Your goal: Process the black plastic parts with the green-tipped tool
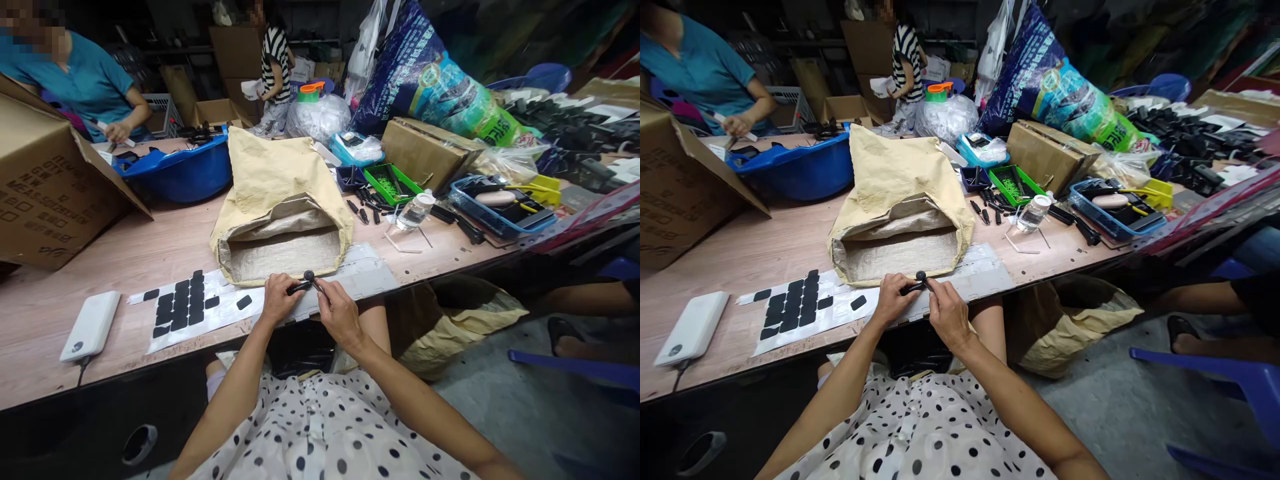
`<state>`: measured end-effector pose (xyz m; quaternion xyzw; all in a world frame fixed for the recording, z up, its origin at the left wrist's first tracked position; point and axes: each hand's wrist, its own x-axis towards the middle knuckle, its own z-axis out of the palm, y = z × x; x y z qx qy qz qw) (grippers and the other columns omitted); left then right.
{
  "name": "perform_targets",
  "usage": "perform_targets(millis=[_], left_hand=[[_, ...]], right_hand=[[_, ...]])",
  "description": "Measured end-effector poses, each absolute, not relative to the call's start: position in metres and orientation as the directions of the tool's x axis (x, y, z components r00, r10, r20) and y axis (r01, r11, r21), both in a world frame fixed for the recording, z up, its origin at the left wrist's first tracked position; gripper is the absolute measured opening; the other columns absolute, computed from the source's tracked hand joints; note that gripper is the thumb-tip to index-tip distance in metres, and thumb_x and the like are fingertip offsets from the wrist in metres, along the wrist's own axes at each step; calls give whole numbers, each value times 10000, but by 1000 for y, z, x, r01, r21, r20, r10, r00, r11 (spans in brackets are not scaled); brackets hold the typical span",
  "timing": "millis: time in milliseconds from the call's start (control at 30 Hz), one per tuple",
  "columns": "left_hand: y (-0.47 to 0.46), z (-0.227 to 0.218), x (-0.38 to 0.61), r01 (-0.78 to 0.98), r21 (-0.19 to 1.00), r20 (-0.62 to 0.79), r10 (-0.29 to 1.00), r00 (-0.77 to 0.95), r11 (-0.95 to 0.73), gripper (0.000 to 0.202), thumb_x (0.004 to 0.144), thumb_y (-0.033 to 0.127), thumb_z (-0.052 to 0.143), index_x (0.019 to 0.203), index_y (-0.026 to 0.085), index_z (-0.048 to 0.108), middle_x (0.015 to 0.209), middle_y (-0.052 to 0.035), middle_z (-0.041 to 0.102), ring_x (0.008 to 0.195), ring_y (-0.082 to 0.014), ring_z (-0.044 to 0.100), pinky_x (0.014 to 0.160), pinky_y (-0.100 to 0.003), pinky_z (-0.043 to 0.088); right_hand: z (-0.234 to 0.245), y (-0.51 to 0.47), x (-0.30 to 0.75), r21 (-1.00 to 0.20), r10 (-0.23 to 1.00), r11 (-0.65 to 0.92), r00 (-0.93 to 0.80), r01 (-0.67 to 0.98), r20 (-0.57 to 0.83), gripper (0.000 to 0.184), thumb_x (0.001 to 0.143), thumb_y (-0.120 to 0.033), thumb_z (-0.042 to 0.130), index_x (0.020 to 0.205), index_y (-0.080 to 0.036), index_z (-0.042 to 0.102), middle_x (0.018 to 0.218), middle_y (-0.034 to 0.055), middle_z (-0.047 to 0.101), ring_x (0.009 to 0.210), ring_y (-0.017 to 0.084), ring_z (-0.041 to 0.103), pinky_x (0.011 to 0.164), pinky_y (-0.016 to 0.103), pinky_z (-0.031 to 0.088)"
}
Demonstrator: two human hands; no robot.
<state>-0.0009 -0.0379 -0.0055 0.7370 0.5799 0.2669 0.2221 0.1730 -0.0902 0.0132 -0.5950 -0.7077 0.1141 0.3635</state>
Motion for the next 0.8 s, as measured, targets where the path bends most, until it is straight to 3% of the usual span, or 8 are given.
perform_targets(millis=[267,433,600,800], left_hand=[[-39,-4,-2,749,620,152,972,179,-235,82,793,274,732,869,280,759,861,-20,696,913,-246,551,885,-416,436],[-40,-3,-2,758,601,178,967,184,-255,88,758,266,748,846,265,736,867,-23,698,908,-251,558,869,-413,442],[-38,-7,-4,762,590,195,963,187,-267,76,778,287,740,851,269,729,843,-22,691,892,-249,562,855,-406,447],[-42,-2,-8,756,566,239,943,232,-329,66,810,278,719,862,238,725,834,-31,690,875,-239,571,832,-390,448]], right_hand=[[11,-81,189,-611,917,221,52,760,396,385,951,-183,448,1227,-250,708,1024,62,705,950,188,664,830,267,529],[18,-33,229,-578,853,-39,329,815,406,402,965,-194,431,1267,-237,692,1077,95,654,994,217,616,849,303,487],[8,13,261,-452,847,-332,473,828,244,421,898,-116,488,1220,-250,724,979,94,592,927,230,561,731,303,415],[-6,22,261,-260,881,-318,386,912,275,417,909,-118,486,1260,-214,691,1022,124,586,945,242,527,721,317,387]])
